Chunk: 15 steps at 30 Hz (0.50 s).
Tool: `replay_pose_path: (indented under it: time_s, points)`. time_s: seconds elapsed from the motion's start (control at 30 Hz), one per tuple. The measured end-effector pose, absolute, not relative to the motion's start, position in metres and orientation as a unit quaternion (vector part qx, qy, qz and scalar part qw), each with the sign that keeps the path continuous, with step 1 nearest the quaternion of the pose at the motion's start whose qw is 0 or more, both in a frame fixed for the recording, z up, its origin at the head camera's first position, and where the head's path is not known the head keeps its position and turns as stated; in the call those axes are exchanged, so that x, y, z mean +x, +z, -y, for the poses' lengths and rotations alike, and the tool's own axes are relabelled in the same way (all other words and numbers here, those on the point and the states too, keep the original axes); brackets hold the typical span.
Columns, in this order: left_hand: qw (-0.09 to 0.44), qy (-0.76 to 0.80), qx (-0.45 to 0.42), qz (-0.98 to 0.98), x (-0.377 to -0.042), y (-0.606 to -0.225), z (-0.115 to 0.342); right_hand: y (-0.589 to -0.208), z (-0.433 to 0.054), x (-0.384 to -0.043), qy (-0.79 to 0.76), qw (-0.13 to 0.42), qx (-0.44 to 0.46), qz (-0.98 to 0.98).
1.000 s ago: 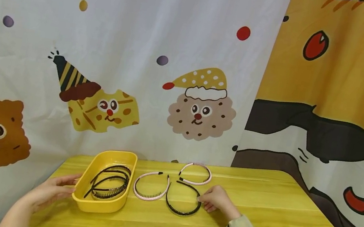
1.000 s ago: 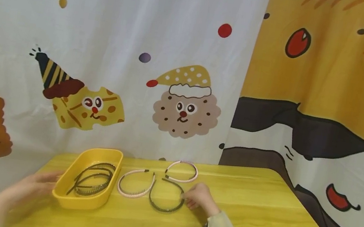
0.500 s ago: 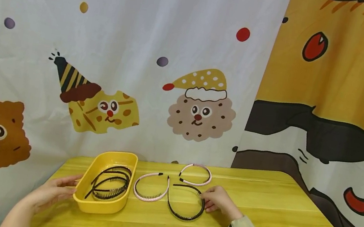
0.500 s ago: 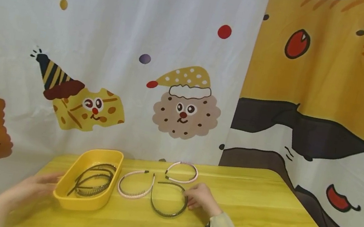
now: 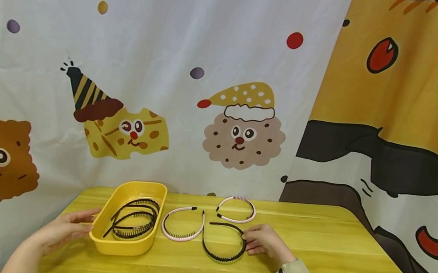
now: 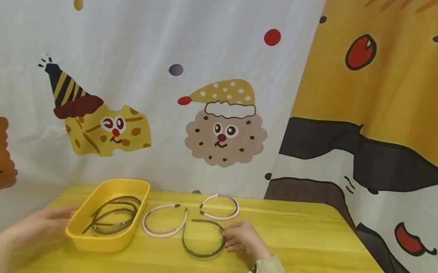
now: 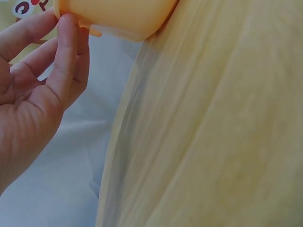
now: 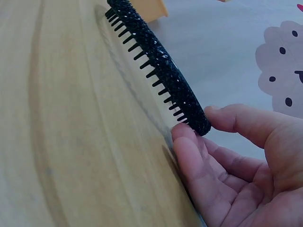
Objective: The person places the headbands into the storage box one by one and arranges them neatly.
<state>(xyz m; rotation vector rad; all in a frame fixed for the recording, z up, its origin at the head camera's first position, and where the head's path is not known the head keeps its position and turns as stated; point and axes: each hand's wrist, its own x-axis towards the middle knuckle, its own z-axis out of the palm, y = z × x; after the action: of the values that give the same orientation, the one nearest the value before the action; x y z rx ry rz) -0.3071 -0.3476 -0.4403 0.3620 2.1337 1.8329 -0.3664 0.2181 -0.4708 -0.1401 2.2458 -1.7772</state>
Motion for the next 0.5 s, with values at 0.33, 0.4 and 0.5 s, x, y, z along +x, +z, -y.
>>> replay_pose_path:
  time_s: [0.33,0.4,0.5]
  points:
    - [0.151,0.638,0.130,-0.744,-0.3061,-0.4391,0.3460,-0.4697,-0.2204,-0.3666,-0.615,0.151,-0.046,-0.773]
    - [0.152,0.639,0.132,-0.743,-0.3055,-0.4388,0.3459,-0.4694,-0.2207,-0.3669,-0.618,0.152,-0.045,-0.770]
    - [0.155,0.641,0.137,-0.739,-0.3058,-0.4388,0.3468,-0.4679,-0.2220,-0.3677,-0.621,0.150,-0.047,-0.768]
